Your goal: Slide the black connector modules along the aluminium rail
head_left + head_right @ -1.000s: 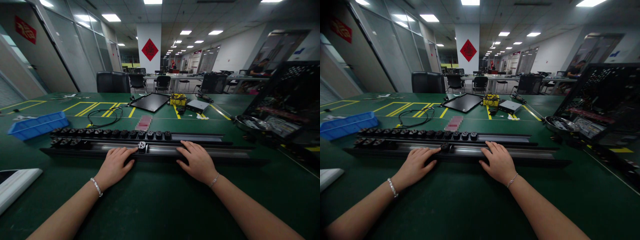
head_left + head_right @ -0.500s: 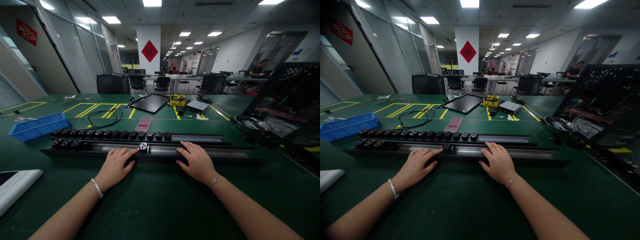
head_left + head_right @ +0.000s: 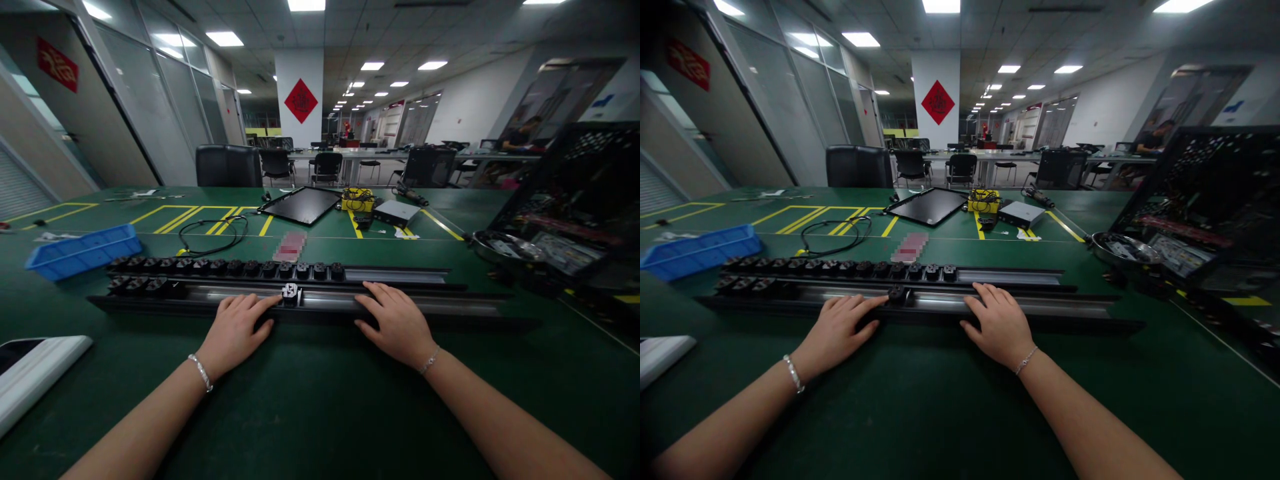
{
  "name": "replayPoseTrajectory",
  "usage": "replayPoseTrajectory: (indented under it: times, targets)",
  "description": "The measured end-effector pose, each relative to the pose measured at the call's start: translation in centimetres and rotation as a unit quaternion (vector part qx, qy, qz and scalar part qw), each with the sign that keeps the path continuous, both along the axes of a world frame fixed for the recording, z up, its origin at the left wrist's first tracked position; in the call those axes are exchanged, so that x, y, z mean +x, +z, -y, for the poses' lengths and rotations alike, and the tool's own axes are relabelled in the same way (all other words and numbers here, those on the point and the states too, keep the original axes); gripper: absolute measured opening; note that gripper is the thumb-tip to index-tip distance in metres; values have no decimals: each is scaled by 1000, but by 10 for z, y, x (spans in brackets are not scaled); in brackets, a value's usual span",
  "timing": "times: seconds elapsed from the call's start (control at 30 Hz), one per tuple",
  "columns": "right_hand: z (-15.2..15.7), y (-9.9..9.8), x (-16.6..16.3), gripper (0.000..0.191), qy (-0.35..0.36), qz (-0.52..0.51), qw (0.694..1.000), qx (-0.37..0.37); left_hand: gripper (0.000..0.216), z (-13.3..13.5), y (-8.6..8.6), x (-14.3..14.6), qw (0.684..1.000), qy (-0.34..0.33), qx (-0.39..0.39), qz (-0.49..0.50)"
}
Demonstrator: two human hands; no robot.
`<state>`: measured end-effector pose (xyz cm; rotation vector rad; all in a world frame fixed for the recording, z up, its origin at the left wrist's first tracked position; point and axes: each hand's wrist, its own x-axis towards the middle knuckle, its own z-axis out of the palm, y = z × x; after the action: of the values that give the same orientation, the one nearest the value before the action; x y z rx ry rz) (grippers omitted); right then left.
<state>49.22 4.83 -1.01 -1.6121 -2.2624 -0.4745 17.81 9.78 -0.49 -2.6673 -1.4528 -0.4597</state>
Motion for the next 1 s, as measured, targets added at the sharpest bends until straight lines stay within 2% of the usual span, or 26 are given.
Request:
replayPoseTrajectory:
  times: [0.13, 0.3, 0.53, 1.0]
  targets:
    - [0, 0, 0, 42, 0, 2, 1000, 2, 35, 1, 0, 7, 1000, 5, 26, 13]
    - [0, 0, 0, 41, -6, 5, 1000, -7, 27, -1, -1, 18, 999, -27, 29, 28]
    - [1, 1, 0, 42, -5, 6, 1000, -9, 33, -1, -8, 17, 999, -35, 24, 14]
    - [0, 0, 0, 42, -6, 4, 1000, -13, 31, -3, -7, 16, 999, -38, 13, 23]
